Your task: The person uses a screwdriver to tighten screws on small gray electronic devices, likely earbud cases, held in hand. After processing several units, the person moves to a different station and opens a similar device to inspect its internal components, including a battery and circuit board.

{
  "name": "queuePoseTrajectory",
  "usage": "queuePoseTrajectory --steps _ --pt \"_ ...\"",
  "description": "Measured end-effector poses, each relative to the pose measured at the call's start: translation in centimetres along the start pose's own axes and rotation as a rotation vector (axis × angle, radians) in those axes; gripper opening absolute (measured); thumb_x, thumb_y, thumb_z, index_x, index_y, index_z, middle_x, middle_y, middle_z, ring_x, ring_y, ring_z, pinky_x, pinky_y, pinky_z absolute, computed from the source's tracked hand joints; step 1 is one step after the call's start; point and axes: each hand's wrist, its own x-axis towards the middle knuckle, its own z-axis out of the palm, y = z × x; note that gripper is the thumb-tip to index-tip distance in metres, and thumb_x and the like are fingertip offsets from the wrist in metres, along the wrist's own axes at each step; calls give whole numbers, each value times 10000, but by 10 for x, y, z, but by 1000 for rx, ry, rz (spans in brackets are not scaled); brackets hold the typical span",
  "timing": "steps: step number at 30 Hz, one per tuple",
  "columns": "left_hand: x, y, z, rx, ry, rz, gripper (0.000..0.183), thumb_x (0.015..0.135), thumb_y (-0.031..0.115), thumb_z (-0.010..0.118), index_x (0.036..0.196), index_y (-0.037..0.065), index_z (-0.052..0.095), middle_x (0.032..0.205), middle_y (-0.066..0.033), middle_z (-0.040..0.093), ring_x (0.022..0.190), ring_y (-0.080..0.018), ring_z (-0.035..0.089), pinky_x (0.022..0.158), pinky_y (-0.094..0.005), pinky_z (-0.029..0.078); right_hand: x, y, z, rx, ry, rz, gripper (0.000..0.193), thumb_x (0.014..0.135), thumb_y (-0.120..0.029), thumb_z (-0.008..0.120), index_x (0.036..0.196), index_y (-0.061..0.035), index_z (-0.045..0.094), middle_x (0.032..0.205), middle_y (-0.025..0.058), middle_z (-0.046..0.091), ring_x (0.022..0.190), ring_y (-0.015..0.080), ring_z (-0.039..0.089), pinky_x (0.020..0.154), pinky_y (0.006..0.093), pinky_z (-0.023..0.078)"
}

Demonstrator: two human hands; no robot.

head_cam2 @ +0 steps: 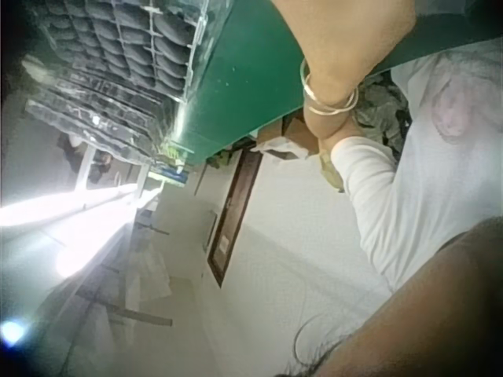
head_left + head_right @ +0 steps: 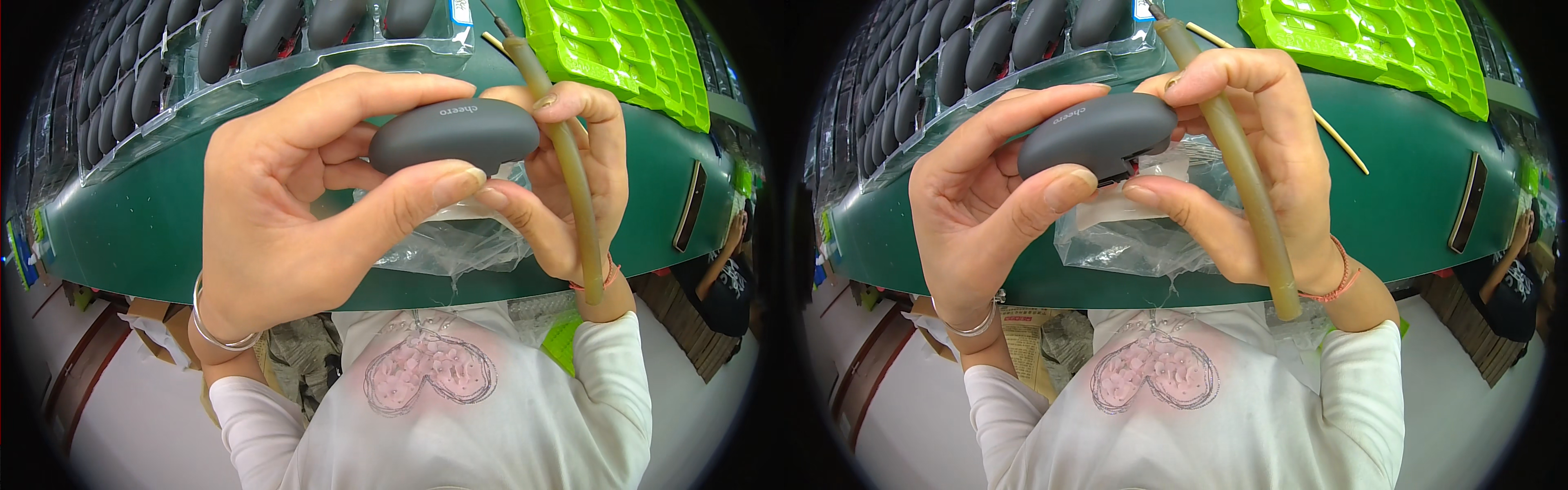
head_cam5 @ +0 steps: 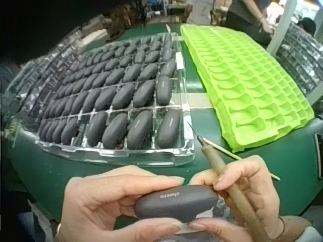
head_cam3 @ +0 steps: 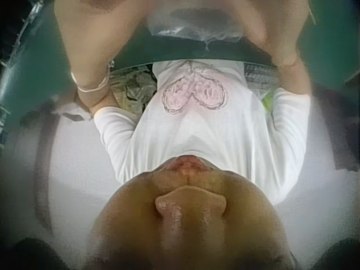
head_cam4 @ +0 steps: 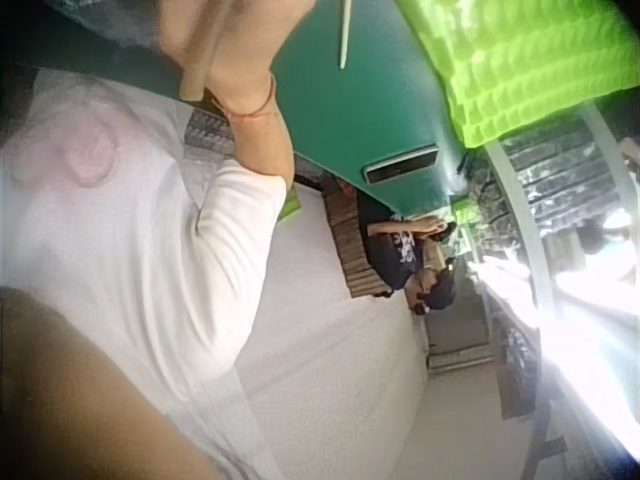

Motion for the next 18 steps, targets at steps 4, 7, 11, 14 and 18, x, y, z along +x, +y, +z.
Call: queuePoseTrajectory --steps 4,7,11,14,18 --pt "0 -1 1 2 -2 0 362 766 -37 666 1112 -98 575 1060 -140 585 970 -186 601 836 -268 496 0 0 1 -18 3 6 559 778 0 692 1181 -68 312 1115 222 513 1041 246 519 906 345 411" --pt "0 -1 2 14 5 5 356 765 -46 663 1106 -100 577 1058 -141 583 966 -185 603 834 -265 498 0 0 -1 -17 -10 12 566 777 -8 694 1187 -67 308 1117 221 509 1039 242 512 899 345 410" --pt "0 -1 4 14 0 8 349 765 -51 660 1100 -102 579 1056 -142 582 958 -188 608 828 -261 502 -1 0 1 -48 6 -10 571 773 -12 697 1186 -66 308 1108 210 507 1025 231 508 886 337 408" --pt "-1 -2 5 9 -16 25 344 765 -48 661 1095 -105 579 1046 -142 584 958 -196 612 828 -269 514 -2 2 0 -59 -12 -76 591 759 -30 716 1187 -68 310 1099 194 502 1024 225 502 881 332 408" --pt "-1 1 5 -67 -33 -46 350 765 -38 665 1097 -106 574 1030 -138 583 959 -209 616 833 -292 535 0 5 -1 -70 -21 -105 638 734 -47 745 1202 -71 312 1096 177 494 1031 223 494 879 331 407"
